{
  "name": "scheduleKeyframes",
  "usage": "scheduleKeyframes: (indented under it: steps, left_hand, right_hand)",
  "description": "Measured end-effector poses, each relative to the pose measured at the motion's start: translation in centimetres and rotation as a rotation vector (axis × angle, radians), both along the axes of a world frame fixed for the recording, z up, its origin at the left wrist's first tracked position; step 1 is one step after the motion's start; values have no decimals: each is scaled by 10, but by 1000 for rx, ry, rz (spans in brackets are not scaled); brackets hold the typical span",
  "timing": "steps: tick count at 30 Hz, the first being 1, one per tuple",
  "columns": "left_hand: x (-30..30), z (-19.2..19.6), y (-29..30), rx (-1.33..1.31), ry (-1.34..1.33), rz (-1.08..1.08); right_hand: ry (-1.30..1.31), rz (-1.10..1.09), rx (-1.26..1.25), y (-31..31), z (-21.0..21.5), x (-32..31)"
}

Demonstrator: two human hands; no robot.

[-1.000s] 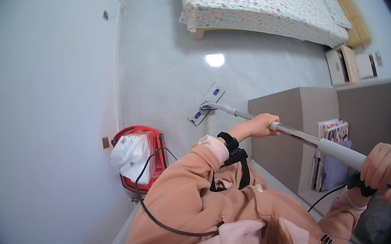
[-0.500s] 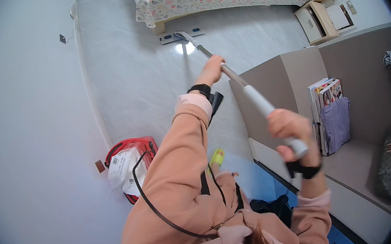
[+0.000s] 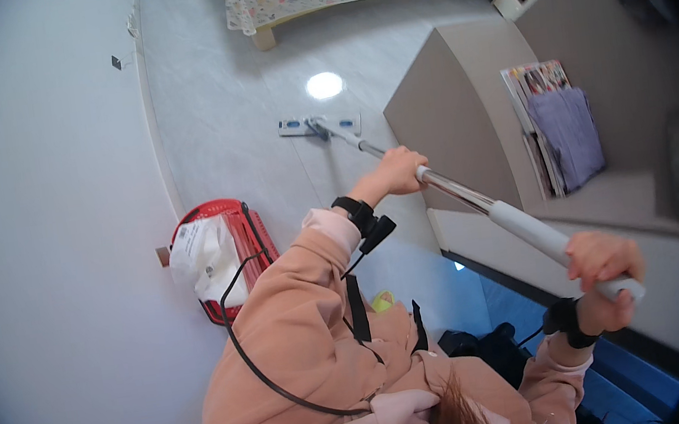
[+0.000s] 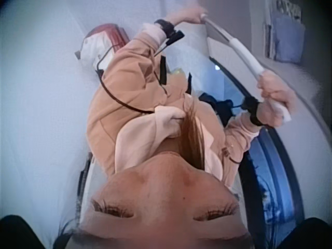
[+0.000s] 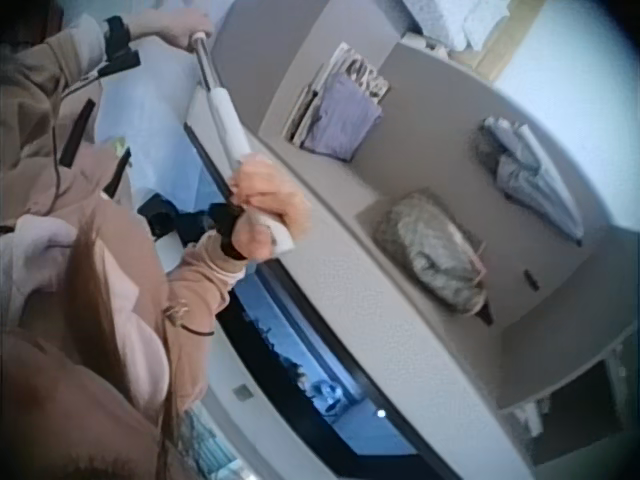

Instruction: The person mops the bedroom floor with a flat mop, then moves into the bathroom to mop around the toilet and sink. They rinse the mop head under the shower and wring out a cloth in the sink basin.

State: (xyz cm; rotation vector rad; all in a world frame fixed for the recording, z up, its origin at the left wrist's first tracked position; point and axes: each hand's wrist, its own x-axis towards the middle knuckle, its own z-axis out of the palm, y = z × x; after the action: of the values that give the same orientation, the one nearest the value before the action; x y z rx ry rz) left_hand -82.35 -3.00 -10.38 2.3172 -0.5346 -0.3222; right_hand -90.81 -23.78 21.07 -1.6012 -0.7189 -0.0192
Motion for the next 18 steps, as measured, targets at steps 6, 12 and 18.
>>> scheduleKeyframes:
  steps: [6, 12, 18]
  left_hand:
    - [-162, 28, -134, -197, 107, -184]
    - [-276, 60, -224, -561, 377, -334]
    - [-280, 60, -239, -580, 86, -445]
  right_hand:
    - [103, 38, -33, -157, 50, -117]
    - [192, 452, -108, -253, 94, -177]
    - [-80, 572, -163, -273, 110, -225]
